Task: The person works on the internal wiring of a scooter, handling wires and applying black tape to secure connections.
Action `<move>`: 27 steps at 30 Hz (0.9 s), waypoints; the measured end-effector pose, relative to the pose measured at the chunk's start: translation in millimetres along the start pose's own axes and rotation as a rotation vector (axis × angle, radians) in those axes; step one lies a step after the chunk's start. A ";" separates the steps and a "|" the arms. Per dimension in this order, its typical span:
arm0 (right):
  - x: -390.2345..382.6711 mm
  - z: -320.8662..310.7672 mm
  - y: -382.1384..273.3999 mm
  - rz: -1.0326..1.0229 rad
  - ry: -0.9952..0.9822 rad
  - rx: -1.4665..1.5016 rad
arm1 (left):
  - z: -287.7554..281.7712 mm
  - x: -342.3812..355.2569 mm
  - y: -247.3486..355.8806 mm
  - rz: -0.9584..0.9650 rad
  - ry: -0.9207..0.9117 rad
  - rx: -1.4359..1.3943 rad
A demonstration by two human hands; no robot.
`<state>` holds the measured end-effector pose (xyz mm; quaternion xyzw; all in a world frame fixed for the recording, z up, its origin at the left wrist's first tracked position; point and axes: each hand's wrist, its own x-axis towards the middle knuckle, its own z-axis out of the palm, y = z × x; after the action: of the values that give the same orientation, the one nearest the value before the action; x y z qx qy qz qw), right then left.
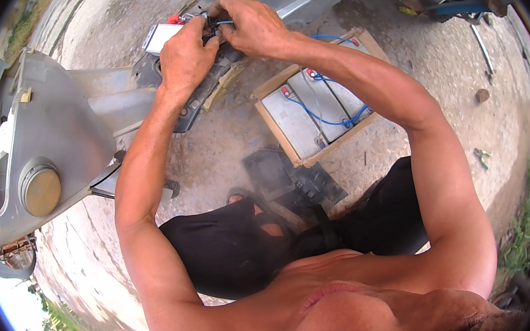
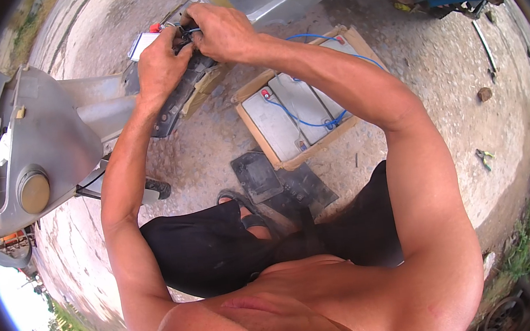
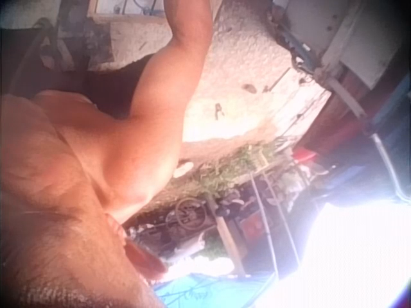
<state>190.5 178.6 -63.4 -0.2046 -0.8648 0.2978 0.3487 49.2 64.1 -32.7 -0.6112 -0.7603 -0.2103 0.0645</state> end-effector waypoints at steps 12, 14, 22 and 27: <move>-1.0 8.1 12.5 -0.248 0.042 0.109 | -17.4 22.5 -31.3 0.234 -0.084 -0.321; -1.3 8.5 13.7 -0.261 0.086 0.166 | -14.0 27.2 -38.2 0.310 -0.047 -0.338; 7.7 10.3 8.2 -0.070 0.084 0.138 | -28.9 22.9 -40.5 0.215 0.010 -0.074; 8.9 13.3 15.7 -0.058 0.060 0.088 | -39.0 18.3 -31.0 0.141 0.039 -0.134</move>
<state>177.1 190.2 -77.1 -0.1726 -0.8457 0.3190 0.3914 8.9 59.9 1.5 -0.6619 -0.6984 -0.2672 0.0529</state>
